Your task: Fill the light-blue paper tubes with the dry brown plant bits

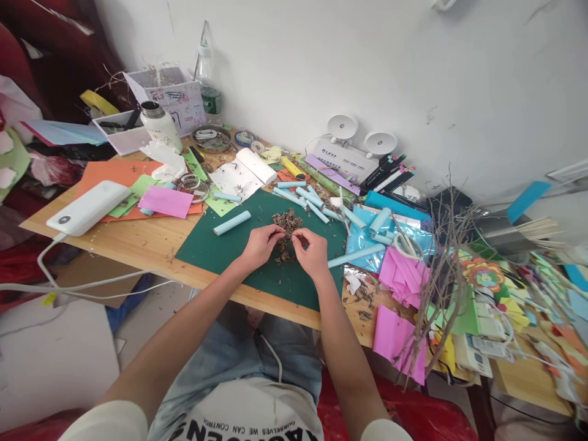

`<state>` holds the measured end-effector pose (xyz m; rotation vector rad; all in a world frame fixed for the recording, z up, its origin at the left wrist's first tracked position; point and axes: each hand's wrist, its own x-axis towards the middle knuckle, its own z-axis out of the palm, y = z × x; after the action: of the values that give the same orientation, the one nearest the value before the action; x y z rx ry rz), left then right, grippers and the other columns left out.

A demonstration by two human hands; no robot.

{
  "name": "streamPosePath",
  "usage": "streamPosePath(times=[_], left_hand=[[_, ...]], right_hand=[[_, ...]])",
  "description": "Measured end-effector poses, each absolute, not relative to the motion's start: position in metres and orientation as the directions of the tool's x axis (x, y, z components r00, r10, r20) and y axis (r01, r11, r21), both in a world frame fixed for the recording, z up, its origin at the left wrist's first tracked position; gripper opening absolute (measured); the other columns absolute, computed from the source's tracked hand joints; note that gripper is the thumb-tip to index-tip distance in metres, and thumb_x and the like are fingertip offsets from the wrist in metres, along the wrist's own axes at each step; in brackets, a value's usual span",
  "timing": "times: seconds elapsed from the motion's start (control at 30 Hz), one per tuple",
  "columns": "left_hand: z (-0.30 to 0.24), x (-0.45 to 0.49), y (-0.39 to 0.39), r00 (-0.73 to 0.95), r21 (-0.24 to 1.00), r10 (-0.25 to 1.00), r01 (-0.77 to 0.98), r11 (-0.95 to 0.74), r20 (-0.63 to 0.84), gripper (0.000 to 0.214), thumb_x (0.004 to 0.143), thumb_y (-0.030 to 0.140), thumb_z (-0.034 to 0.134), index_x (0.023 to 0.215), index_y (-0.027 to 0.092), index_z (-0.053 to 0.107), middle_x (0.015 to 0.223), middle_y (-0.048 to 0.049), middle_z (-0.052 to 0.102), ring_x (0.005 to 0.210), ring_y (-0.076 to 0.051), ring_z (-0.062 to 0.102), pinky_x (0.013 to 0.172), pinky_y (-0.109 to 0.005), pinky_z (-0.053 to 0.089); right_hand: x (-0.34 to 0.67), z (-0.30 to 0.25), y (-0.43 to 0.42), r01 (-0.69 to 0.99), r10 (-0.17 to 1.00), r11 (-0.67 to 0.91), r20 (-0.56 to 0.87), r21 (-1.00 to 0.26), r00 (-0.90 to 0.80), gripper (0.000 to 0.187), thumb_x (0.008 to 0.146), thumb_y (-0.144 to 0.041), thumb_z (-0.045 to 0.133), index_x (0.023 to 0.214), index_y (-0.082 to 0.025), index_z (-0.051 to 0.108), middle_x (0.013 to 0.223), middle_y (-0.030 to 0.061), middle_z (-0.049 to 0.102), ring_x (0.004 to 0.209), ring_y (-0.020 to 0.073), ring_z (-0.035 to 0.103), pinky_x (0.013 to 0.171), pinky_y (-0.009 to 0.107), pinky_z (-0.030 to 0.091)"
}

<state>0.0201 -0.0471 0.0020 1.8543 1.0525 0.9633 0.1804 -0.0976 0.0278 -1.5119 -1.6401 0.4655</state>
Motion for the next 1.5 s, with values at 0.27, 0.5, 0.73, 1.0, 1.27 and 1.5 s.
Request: streamPosePath(times=[0.27, 0.5, 0.73, 1.0, 1.27, 1.5], left_hand=[[-0.002, 0.018, -0.047, 0.415, 0.855, 0.875, 0.330, -0.401, 0.250, 0.021, 0.091, 0.030, 0.051, 0.087, 0.019, 0.069, 0.082, -0.0031, 0.071, 0.072, -0.016, 0.062, 0.069, -0.026, 0.047], [0.000, 0.019, -0.051, 0.476, 0.774, 0.826, 0.383, -0.504, 0.302, 0.024, 0.093, 0.024, 0.044, 0.090, 0.018, 0.067, 0.087, -0.0062, 0.071, 0.080, -0.018, 0.063, 0.073, -0.028, 0.047], [0.002, 0.016, -0.050, 0.346, 0.895, 0.904, 0.274, -0.353, 0.250, 0.021, 0.091, 0.030, 0.052, 0.089, 0.017, 0.068, 0.075, -0.0023, 0.068, 0.065, -0.013, 0.058, 0.064, -0.024, 0.046], [-0.013, 0.017, -0.044, 0.304, 0.963, 0.938, 0.156, -0.220, 0.165, 0.025, 0.086, 0.036, 0.059, 0.096, 0.018, 0.073, 0.081, -0.0046, 0.073, 0.073, -0.017, 0.066, 0.069, -0.027, 0.052], [-0.007, 0.017, -0.046, 0.386, 0.924, 0.897, 0.217, -0.316, 0.216, 0.021, 0.088, 0.031, 0.056, 0.096, 0.018, 0.071, 0.087, -0.0037, 0.074, 0.072, -0.016, 0.067, 0.068, -0.025, 0.052], [-0.004, 0.020, -0.047, 0.411, 0.863, 0.869, 0.291, -0.413, 0.277, 0.018, 0.089, 0.027, 0.054, 0.091, 0.018, 0.070, 0.082, -0.0026, 0.074, 0.071, -0.015, 0.067, 0.068, -0.024, 0.051]], right_hand=[[0.180, 0.014, -0.096, 0.664, 0.929, 0.258, 0.368, -0.702, 0.028, 0.018, 0.087, -0.028, 0.056, 0.088, -0.021, 0.072, 0.085, 0.0064, 0.074, 0.071, 0.0189, 0.067, 0.069, 0.031, 0.054], [0.172, 0.016, -0.098, 0.707, 0.930, 0.220, 0.364, -0.672, 0.056, 0.016, 0.084, -0.024, 0.053, 0.081, -0.019, 0.068, 0.077, 0.0066, 0.069, 0.065, 0.0173, 0.061, 0.065, 0.029, 0.050], [0.170, 0.017, -0.091, 0.084, 0.969, -0.065, -0.043, -0.994, 0.242, 0.020, 0.074, -0.037, 0.063, 0.077, -0.018, 0.066, 0.058, -0.0014, 0.061, 0.049, 0.0125, 0.054, 0.051, 0.025, 0.046], [0.187, 0.020, -0.094, 0.393, 0.992, -0.072, -0.025, -0.917, 0.124, 0.020, 0.068, -0.035, 0.073, 0.078, -0.018, 0.073, 0.070, 0.0033, 0.071, 0.060, 0.0173, 0.062, 0.058, 0.029, 0.050], [0.178, 0.021, -0.095, 0.487, 0.955, 0.181, 0.270, -0.854, 0.118, 0.022, 0.082, -0.033, 0.065, 0.098, -0.020, 0.074, 0.090, 0.0064, 0.073, 0.076, 0.0182, 0.067, 0.071, 0.030, 0.056], [0.178, 0.017, -0.095, 0.706, 0.920, 0.251, 0.389, -0.663, 0.038, 0.021, 0.089, -0.028, 0.052, 0.086, -0.020, 0.071, 0.083, 0.0073, 0.069, 0.072, 0.0175, 0.063, 0.070, 0.030, 0.051]])
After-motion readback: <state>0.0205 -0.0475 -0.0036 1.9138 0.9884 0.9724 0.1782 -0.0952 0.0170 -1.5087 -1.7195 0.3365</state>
